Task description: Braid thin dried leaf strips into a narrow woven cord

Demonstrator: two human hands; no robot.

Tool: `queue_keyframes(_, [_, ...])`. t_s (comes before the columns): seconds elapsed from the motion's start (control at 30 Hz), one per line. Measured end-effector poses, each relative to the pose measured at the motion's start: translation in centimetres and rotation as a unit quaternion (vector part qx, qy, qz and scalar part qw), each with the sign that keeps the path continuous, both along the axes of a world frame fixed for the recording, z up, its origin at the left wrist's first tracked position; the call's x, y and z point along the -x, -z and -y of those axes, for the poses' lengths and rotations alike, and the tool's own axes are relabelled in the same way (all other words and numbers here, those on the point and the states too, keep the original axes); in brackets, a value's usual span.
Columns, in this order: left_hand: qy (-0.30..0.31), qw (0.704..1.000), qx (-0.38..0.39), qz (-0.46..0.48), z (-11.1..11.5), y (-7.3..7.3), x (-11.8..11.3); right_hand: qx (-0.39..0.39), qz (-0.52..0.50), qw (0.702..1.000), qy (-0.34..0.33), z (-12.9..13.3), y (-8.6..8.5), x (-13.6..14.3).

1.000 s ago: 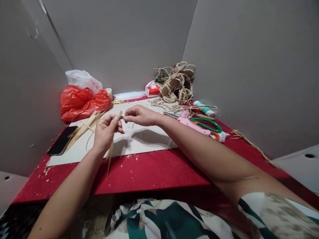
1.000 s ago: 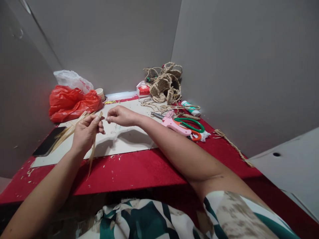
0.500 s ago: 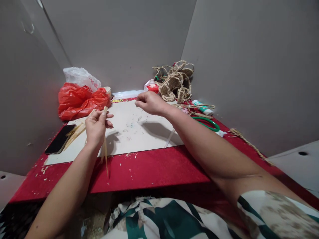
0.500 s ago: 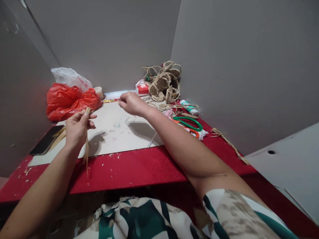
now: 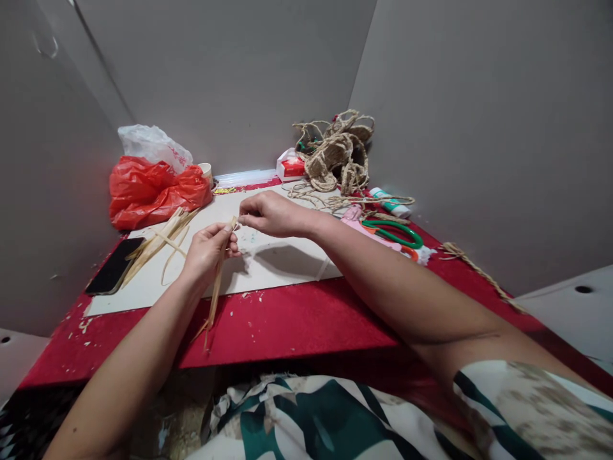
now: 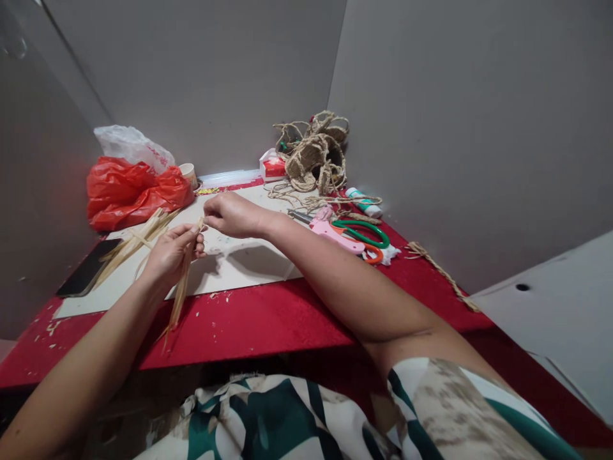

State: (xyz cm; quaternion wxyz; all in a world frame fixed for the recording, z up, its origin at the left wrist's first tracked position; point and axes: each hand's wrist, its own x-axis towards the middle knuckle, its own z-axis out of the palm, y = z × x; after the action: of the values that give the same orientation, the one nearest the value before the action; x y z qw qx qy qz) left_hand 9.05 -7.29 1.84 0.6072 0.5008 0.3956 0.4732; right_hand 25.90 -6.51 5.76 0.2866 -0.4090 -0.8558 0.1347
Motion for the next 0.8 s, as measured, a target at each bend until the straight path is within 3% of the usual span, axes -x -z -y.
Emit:
queue_keyframes(0.23, [0.023, 0.998, -0.016, -0.048, -0.1, 0.1, 0.3, 0.028, 0.027, 0.999, 0.013, -0.2, -0.5, -1.1])
queue_keyframes(0.47, [0.129, 0.986, -0.032, -0.102, 0.3, 0.3, 0.5, 0.03, 0.029, 0.998, -0.036, 0.4, -1.1, -1.1])
queue_keyframes(0.57, [0.167, 0.982, -0.03, -0.086, 0.4, 0.0, 0.6, 0.065, 0.002, 0.996, -0.058, 0.0, -0.8, -1.5])
queue_keyframes(0.73, [0.11, 0.994, -0.016, 0.009, 0.2, -0.7, 0.6, 0.199, -0.121, 0.97, -0.064, -1.0, 0.3, -1.9])
queue_keyframes(0.8, [0.071, 0.997, -0.032, 0.026, 0.2, -0.7, 0.5, 0.208, -0.144, 0.965, -0.066, -1.1, 0.8, -1.5])
